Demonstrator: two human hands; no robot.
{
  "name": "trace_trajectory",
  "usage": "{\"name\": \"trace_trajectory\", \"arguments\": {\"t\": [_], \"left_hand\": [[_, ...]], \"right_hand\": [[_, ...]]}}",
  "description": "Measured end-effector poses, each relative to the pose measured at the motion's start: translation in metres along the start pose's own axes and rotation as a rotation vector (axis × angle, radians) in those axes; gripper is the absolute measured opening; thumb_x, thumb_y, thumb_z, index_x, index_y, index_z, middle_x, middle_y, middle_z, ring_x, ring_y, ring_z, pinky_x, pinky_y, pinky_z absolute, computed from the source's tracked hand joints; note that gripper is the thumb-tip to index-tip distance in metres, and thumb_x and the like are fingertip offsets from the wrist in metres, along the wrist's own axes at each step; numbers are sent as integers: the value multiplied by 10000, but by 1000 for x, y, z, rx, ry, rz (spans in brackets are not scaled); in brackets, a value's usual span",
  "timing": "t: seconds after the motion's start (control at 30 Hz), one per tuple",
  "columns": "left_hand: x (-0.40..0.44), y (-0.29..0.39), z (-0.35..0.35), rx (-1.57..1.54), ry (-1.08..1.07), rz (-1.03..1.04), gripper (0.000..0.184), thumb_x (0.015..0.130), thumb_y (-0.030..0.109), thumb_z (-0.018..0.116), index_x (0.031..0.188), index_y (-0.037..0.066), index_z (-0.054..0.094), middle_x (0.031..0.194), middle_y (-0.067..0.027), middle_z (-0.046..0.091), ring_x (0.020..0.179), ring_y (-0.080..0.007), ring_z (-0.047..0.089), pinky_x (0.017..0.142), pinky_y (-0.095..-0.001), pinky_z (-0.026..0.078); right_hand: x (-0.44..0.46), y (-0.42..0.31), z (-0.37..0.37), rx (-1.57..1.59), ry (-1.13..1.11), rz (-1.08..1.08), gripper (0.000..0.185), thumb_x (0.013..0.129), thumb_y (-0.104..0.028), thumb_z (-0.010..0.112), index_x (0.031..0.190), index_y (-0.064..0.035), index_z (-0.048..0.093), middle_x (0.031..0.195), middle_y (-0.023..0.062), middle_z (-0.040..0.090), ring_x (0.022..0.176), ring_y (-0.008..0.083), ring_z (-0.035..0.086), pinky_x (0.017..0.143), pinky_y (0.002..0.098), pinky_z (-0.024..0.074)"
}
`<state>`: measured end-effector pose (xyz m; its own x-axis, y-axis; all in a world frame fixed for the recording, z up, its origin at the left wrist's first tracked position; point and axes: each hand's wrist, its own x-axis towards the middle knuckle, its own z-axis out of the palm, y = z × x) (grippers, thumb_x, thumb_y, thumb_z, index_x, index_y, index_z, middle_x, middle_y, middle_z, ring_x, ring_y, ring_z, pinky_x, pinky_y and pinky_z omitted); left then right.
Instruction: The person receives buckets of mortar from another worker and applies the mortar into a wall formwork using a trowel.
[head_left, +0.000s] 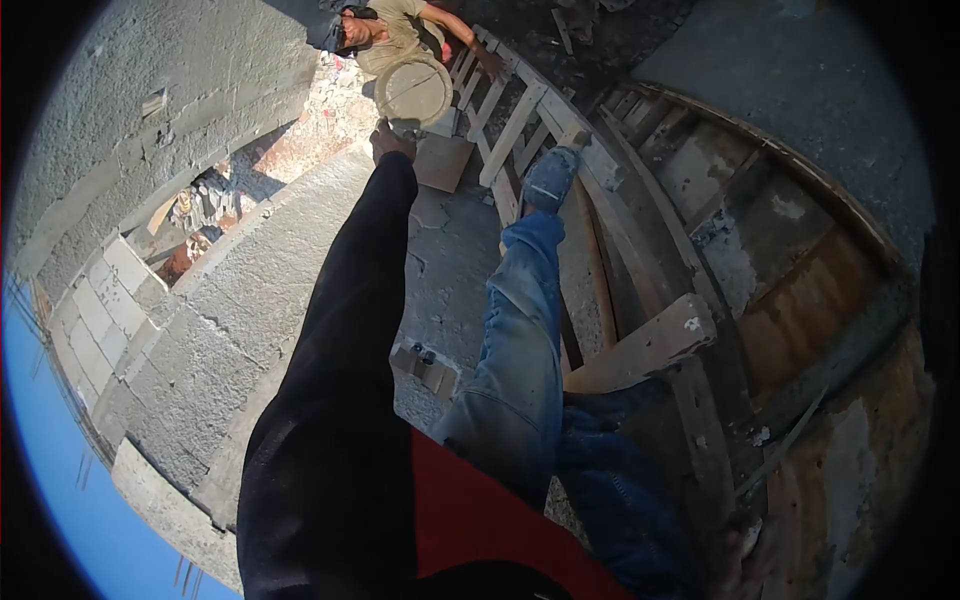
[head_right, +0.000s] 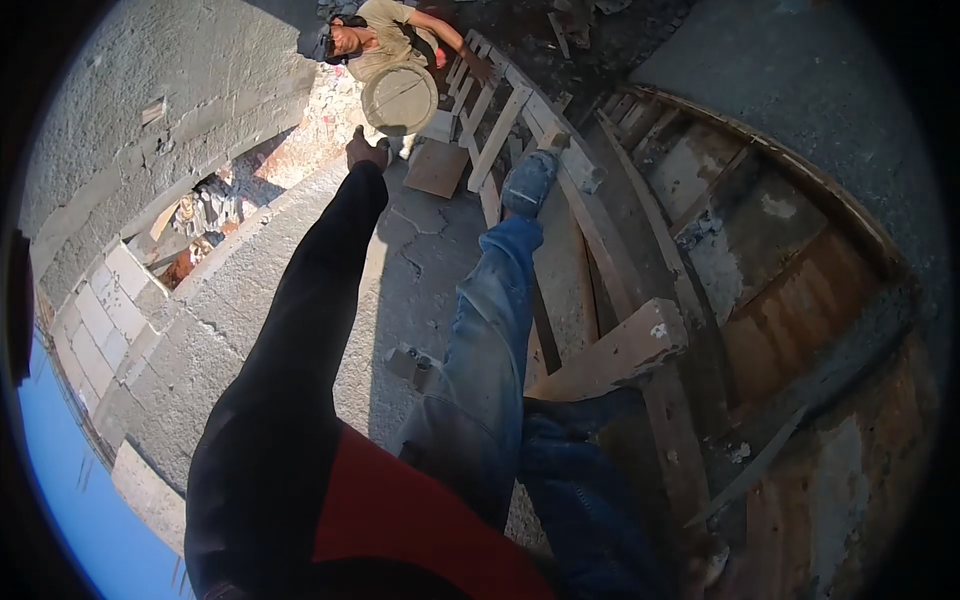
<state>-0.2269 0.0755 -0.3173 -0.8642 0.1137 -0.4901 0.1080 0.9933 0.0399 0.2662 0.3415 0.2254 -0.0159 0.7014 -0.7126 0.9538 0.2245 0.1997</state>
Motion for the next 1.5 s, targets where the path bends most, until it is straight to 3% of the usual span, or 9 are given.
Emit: {"name": "trace_trajectory", "arguments": {"t": [0.13, 0.4, 0.43, 0.6, 0.97, 1.0, 1.13, 1.43, 1.5], "left_hand": [[15, -4, 11, 145, -55, -31, 991, 763, 352, 757, 1520, 111, 166, 1534, -327, 102, 1308, -456, 412, 1078, -434, 382], [47, -15, 21, 443, -69, -35, 1135, 731, 377, 792, 1543, 272, 7, 1609, -111, -69, 1445, -458, 93, 1083, -609, 300], [35, -13, 21, 533, 119, 94, 904, 737, 356, 786, 1494, 229, 309, 1539, -171, 287, 1372, -408, 345, 1030, -533, 399], [31, -50, -5, 218, -42, 472, 273, 768, 302, 731, 930, 82, 718, 830, -190, 695, 866, -342, 683, 791, -409, 526], [-21, -9, -38, 1, -511, 564, 283, 750, 308, 680, 933, 95, 715, 911, -154, 706, 919, -298, 684, 809, -391, 524], [-51, 22, -84, 180, -593, 961, 224, 789, 252, 653, 901, 66, 708, 871, -125, 709, 848, -258, 687, 756, -353, 527], [-124, 59, -150, -560, -936, 443, 256, 898, 221, 540, 915, 4, 673, 810, -125, 695, 796, -235, 676, 724, -328, 525], [-440, 224, -432, -8, -907, 637, 316, 859, 337, 684, 972, 45, 636, 801, -79, 636, 780, -152, 609, 711, -301, 475], [-467, 224, -420, -114, -676, 1017, 421, 860, 412, 668, 994, 14, 636, 738, -99, 597, 710, -177, 571, 675, -336, 456]], "right_hand": [[10, -5, 15, 4, -15, -23, 424, 923, -157, 581, 1331, -75, 498, 1265, 218, 529, 1073, 382, 560, 878, 486, 440], [21, -13, 33, 31, -37, -42, 412, 911, -153, 599, 1310, -89, 516, 1215, 210, 548, 1031, 368, 570, 843, 469, 450], [20, -14, 32, 38, -42, -44, 411, 910, -153, 601, 1307, -91, 518, 1209, 209, 551, 1026, 367, 572, 839, 467, 452], [3, -11, 18, 71, -10, -69, 404, 903, -151, 612, 1294, -99, 528, 1178, 204, 562, 999, 358, 578, 816, 456, 459], [-16, -2, -53, 283, 301, -146, 411, 874, -258, 644, 1200, -24, 557, 893, 210, 620, 830, 342, 582, 740, 433, 452], [-14, 1, -55, 363, 316, -131, 417, 865, -263, 642, 1181, -5, 557, 866, 214, 618, 813, 349, 580, 745, 437, 446], [6, 16, -59, 645, 150, -72, 336, 856, -248, 626, 1050, 15, 552, 859, 232, 620, 771, 383, 584, 741, 447, 445], [11, 11, -47, 902, 359, -123, 330, 846, -265, 636, 1017, 7, 561, 895, 259, 638, 859, 419, 627, 762, 450, 479], [-15, 0, -53, 1012, 374, -114, 326, 851, -268, 634, 1014, 5, 562, 889, 252, 639, 866, 411, 630, 769, 453, 479]]}}
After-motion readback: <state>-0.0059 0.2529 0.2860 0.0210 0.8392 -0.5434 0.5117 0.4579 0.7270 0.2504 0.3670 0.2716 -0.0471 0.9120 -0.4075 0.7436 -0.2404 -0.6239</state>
